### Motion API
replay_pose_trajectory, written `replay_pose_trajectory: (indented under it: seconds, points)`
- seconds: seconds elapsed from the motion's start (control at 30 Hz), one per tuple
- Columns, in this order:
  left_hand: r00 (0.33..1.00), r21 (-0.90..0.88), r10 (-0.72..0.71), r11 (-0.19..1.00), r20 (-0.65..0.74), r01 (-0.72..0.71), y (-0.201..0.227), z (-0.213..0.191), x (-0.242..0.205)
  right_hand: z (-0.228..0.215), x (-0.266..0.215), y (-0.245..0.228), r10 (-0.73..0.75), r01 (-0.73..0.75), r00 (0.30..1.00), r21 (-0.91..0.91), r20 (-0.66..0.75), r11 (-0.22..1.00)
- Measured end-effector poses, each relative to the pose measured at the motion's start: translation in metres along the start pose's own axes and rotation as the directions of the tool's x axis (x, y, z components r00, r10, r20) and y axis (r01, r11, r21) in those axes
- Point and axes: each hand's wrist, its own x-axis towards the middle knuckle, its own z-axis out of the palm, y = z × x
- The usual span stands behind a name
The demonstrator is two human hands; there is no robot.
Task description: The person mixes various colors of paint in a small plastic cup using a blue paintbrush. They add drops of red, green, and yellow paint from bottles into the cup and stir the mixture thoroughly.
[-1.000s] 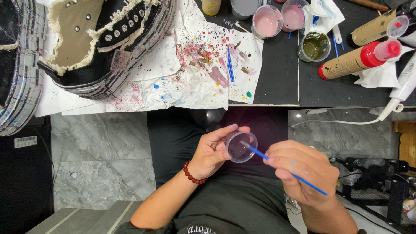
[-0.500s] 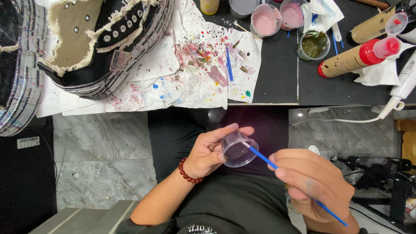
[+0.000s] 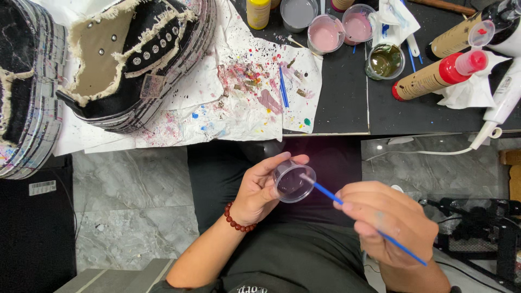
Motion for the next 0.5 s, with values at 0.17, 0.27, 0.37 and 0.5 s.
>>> replay_pose_trajectory:
  seconds: [0.17, 0.27, 0.37, 0.5]
  points:
    - [0.999, 0.030, 0.018, 0.999, -0.041, -0.017, 0.000, 0.004, 0.004, 0.002, -0.002, 0.009, 0.020, -0.022, 0.999, 0.054, 0.039, 0.998]
    - [0.999, 0.031, 0.023, 0.999, -0.039, -0.021, 0.000, 0.005, 0.005, 0.001, -0.002, 0.011, 0.058, -0.058, 0.998, 0.002, 0.010, 0.998]
    - [0.998, 0.052, 0.034, 0.998, -0.058, -0.031, -0.002, 0.007, 0.005, 0.004, -0.002, 0.012, 0.093, -0.093, 0.995, -0.011, 0.036, 0.996]
    - [0.997, 0.080, 0.055, 0.996, -0.062, -0.050, -0.002, 0.007, 0.007, 0.007, -0.001, 0.015, 0.056, -0.052, 0.996, 0.067, -0.065, 0.996]
